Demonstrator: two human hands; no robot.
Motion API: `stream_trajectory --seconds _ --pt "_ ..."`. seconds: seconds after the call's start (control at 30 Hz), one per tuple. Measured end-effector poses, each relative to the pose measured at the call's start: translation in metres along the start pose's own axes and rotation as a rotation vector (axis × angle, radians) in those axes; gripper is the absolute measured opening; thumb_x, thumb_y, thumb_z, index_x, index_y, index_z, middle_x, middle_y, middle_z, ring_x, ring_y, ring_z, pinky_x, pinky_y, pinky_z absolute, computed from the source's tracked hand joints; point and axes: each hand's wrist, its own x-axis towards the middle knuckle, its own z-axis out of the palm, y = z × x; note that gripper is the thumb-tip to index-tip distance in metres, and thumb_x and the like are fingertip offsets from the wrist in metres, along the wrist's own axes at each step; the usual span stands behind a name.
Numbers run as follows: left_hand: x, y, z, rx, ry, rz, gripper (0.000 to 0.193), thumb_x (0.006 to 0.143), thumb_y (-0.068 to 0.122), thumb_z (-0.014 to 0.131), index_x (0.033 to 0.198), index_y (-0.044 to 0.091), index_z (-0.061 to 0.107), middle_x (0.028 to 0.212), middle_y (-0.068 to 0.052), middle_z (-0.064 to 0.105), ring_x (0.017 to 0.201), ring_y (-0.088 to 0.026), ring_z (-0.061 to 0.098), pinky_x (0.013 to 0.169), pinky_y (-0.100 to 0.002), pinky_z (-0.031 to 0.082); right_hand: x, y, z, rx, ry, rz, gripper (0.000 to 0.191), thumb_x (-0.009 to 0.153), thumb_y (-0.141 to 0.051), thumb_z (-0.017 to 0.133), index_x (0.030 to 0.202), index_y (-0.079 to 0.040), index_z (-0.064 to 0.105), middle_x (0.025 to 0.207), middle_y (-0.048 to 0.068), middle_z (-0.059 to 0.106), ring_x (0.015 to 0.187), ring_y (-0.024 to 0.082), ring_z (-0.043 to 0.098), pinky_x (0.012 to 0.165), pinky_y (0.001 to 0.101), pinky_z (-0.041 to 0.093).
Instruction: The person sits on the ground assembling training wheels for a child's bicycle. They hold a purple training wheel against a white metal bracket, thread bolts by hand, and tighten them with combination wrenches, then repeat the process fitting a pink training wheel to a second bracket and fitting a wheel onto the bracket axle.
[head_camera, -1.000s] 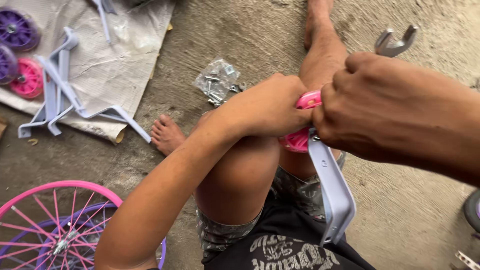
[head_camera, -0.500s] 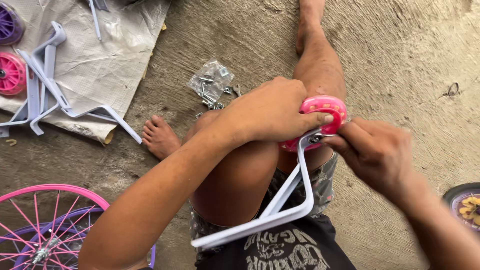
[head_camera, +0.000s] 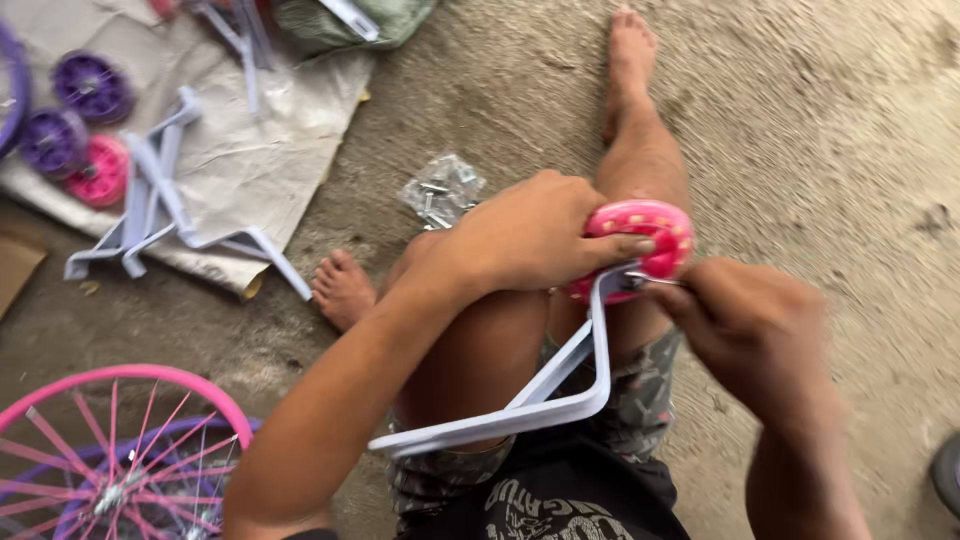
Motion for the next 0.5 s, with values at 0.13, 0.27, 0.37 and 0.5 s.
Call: stream_trajectory --seconds 0.13,0.27,0.37,0.5 --pt "-0.011 -0.004 0.000 -0.014 0.063 -0.003 0.041 0.086 0.053 0.065 0.086 0.014 0.079 0.071 -0.007 0.077 0.069 -0.025 0.077 0.069 -0.041 0.059 -0.012 0.003 -0.027 0.107 0.165 0.315 0.015 0.098 -0.014 0.077 0.104 0.000 0.073 0.072 0.010 0.063 0.058 0.018 0.057 0.056 0.0311 0.044" --pt "-0.035 -0.007 -0.007 0.024 0.268 0.075 0.044 0.091 0.053 0.067 0.096 0.010 0.077 0.079 -0.010 0.075 0.072 -0.026 0.073 0.070 -0.042 0.057 -0.008 -0.001 -0.008 0.677 0.117 0.268 0.028 0.092 -0.010 0.072 0.118 0.001 0.068 0.078 0.002 0.069 0.072 0.007 0.064 0.065 0.0213 0.050" --pt "-0.065 0.003 -0.018 0.047 0.503 0.186 0.046 0.098 0.052 0.064 0.110 0.009 0.074 0.089 -0.007 0.074 0.072 -0.019 0.071 0.071 -0.036 0.059 -0.006 -0.019 0.025 0.963 -0.120 0.186 0.055 0.084 -0.024 0.080 0.128 0.002 0.061 0.104 0.006 0.072 0.089 0.013 0.070 0.073 0.0256 0.059" --pt "-0.094 0.036 -0.026 0.262 0.879 0.044 0.050 0.102 0.049 0.067 0.124 0.004 0.069 0.091 -0.008 0.069 0.067 -0.015 0.067 0.056 -0.034 0.056 -0.014 -0.056 0.054 1.427 -0.204 -0.002 0.088 0.081 -0.049 0.083 0.139 0.007 0.048 0.122 0.010 0.060 0.109 0.018 0.062 0.090 0.0305 0.055"
